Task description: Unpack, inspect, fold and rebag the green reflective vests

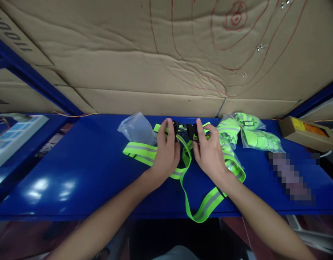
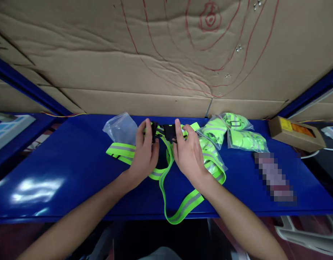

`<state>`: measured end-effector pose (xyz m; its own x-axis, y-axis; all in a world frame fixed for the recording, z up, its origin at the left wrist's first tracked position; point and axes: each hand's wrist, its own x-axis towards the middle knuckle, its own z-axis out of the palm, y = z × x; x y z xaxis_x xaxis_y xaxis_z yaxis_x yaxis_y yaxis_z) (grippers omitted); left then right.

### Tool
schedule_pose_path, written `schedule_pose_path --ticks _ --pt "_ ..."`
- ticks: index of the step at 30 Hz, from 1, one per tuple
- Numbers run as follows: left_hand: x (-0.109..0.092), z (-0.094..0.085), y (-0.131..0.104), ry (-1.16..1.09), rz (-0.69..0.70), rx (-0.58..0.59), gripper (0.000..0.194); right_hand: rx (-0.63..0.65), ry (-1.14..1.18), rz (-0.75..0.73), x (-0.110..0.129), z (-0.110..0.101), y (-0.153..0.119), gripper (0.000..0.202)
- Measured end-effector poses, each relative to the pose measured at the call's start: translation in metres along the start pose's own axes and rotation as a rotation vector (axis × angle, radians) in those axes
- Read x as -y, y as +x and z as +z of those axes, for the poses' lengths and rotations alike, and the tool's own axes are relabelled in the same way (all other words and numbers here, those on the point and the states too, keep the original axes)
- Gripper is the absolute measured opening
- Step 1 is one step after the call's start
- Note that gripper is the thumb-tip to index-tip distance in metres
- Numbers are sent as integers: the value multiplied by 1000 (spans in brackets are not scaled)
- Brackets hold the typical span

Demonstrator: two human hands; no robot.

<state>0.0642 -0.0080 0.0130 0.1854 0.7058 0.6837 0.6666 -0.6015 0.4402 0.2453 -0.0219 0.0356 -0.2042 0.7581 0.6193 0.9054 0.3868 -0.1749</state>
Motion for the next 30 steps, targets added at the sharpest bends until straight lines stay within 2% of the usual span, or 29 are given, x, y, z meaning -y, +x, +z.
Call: schedule_pose_path --ticks 6,10,17,21,25,30 --pt "-3 3 -5 89 23 19 75 -1 -66 -52 7 -1 -4 88" --pt "-4 0 -6 51 54 57 76 15 -10 -87 15 5 -9 88" --pt "6 -15 4 63 40 -29 68 -36 -76 -34 -3 -2 -1 74" --pt "3 -10 1 97 55 7 68 -89 -79 -54 -7 -6 -2 61" --pt "2 -5 -2 109 34 -20 69 -127 -79 -71 -2 -3 -7 51" --pt "6 -7 0 103 21 -8 67 -167 -37 -83 2 -2 -9 52"
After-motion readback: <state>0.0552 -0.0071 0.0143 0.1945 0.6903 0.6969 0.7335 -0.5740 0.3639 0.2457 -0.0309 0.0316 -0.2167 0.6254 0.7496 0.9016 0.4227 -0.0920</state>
